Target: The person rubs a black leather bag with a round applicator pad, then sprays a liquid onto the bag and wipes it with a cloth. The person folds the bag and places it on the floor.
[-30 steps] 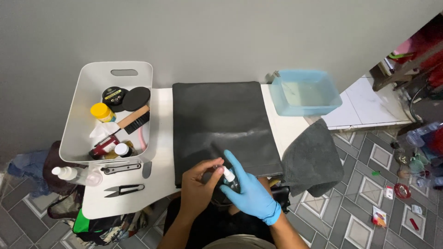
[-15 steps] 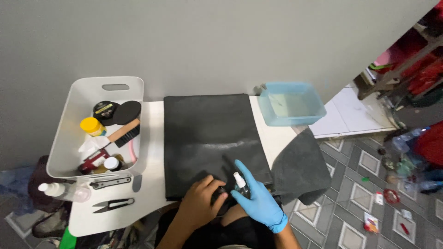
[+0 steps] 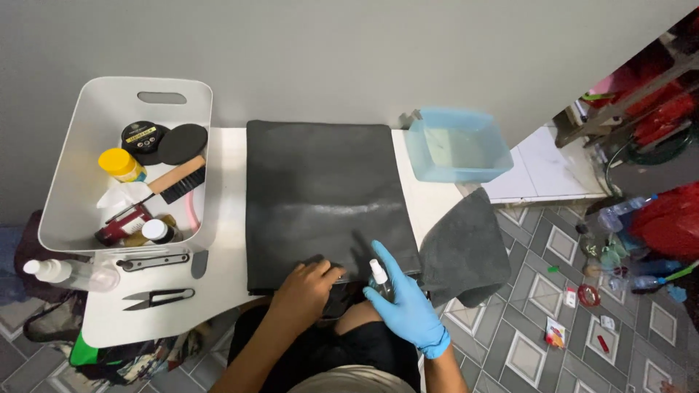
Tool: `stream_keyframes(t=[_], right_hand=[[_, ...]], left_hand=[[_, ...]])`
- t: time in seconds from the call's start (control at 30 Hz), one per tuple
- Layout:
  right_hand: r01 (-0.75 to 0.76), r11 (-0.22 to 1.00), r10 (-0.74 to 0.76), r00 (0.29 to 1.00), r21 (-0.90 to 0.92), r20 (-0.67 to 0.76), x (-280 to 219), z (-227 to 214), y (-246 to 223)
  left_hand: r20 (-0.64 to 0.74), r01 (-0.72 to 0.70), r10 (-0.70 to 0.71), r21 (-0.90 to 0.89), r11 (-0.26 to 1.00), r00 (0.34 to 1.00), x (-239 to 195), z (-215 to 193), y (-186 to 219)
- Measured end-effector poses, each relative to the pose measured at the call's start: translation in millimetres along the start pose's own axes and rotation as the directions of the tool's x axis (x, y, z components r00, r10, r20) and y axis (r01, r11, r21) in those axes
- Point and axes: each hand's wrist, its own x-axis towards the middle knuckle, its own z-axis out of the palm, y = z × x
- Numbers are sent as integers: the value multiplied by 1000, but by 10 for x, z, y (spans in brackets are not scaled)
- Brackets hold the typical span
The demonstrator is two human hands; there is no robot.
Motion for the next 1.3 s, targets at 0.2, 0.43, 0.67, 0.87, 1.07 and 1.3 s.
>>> stream_keyframes(t=[0.2, 0.43, 0.67, 0.87, 1.07, 1.3], right_hand=[[-20, 1000, 19, 999, 7, 29, -20, 25, 11], [44, 991, -38, 998, 127, -49, 10, 23, 45], [133, 980, -112, 983, 146, -144, 32, 143, 171], [214, 791, -81, 965, 573, -249, -43, 184, 397], [356, 823, -144, 885, 442, -443, -168, 99, 138], [296, 854, -98, 899, 428, -426, -203, 95, -88]], left_hand=[[152, 68, -58, -64, 996, 987, 37, -175, -176], [-214, 28, 18, 208, 978, 977, 278, -280, -183], [204, 170, -175, 42, 985, 963, 383, -176, -284], [30, 158, -157, -44, 986, 987, 580, -588, -221], [-28, 110, -109, 44, 993, 994, 999, -1396, 38], [-195, 80, -48, 156, 985, 980, 1302, -1728, 106]])
